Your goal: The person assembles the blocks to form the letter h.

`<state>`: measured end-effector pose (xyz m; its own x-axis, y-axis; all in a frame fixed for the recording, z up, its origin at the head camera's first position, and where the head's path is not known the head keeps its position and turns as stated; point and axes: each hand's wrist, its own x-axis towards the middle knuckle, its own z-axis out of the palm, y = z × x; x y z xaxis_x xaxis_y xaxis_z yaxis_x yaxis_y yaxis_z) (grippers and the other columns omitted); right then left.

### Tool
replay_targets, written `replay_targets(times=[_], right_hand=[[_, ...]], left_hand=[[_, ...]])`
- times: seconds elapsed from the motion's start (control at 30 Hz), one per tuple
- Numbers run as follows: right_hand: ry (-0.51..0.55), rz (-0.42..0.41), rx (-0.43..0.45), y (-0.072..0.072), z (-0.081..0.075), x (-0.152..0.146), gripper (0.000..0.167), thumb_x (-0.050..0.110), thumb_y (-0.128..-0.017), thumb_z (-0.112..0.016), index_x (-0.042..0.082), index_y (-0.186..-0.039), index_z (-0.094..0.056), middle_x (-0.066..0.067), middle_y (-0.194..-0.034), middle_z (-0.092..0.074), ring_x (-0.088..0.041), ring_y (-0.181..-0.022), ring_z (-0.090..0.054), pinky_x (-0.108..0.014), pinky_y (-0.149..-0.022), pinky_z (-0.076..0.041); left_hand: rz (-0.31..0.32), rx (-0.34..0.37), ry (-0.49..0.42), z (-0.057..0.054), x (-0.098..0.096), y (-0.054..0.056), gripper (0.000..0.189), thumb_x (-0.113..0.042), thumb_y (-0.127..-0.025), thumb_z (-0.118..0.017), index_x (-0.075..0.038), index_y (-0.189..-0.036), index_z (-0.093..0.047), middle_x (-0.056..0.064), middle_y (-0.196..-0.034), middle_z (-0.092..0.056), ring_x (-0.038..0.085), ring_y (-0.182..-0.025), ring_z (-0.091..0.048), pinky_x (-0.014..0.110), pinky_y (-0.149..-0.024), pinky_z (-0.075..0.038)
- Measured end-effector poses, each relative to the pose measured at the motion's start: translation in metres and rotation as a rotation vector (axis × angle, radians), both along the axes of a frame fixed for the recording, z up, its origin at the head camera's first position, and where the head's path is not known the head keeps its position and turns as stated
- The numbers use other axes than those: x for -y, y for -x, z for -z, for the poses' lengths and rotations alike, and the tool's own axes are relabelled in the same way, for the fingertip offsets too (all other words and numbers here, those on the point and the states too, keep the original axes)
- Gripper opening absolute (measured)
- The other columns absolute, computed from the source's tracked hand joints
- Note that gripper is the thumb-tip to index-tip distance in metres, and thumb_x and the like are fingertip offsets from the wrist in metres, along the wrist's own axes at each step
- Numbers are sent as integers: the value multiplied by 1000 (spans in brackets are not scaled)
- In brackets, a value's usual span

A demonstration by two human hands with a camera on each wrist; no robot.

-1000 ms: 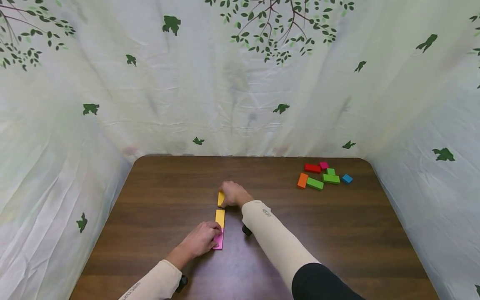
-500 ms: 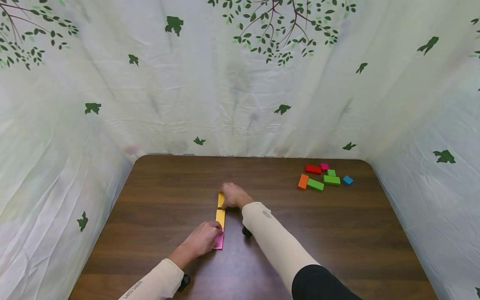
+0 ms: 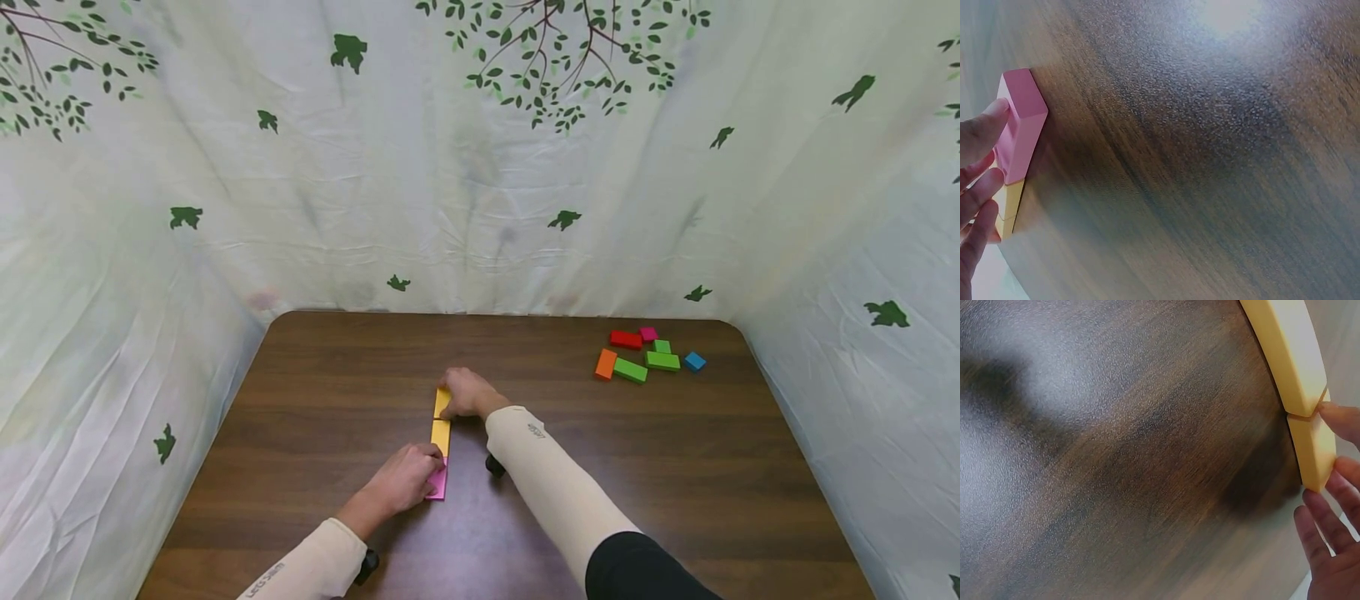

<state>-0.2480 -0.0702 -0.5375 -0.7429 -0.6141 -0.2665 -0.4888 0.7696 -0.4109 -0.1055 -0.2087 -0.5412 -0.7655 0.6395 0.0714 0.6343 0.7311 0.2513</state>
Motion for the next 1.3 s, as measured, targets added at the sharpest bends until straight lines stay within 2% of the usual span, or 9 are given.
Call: replay_targets(times=[0.33,0.7,0.97,1.3], right_hand=[[44,28,40,-2,-1,-1,49,23,-78,-80,9,-123,-66,-4,-120,-64,-16,-108,-57,-27,-93,-45],[80,34,49,2,2,-9,42,26,-87,-70,12,-126,-64,-1,-123,-64,-15,-112,-56,-28,-96,-44],[110,99,49,13,2,-36,43,26,-88,-69,9,-127,-62,-5,-125,-62,-20,-119,-54,-34,-101,-42],[82,147,36,28,-3,-75,44,26,-90,-67,7,-129,-60,-8,-128,-60,-24,-122,-53,-37,-102,-42]], left_hand=[[4,-6,-12,0,1,0,17,-3,-70,-82,-1,-84,-72,6,-86,-65,18,-76,-63,30,-69,-53],[0,3,-8,0,0,-1,20,-6,-69,-84,-2,-86,-73,5,-88,-65,19,-78,-63,32,-71,-53],[-29,52,24,0,-1,0,21,-9,-72,-83,-3,-90,-74,6,-92,-66,19,-81,-64,34,-75,-54],[-12,5,14,0,-2,0,18,-8,-72,-83,-4,-87,-75,4,-90,-66,19,-80,-62,34,-73,-53]])
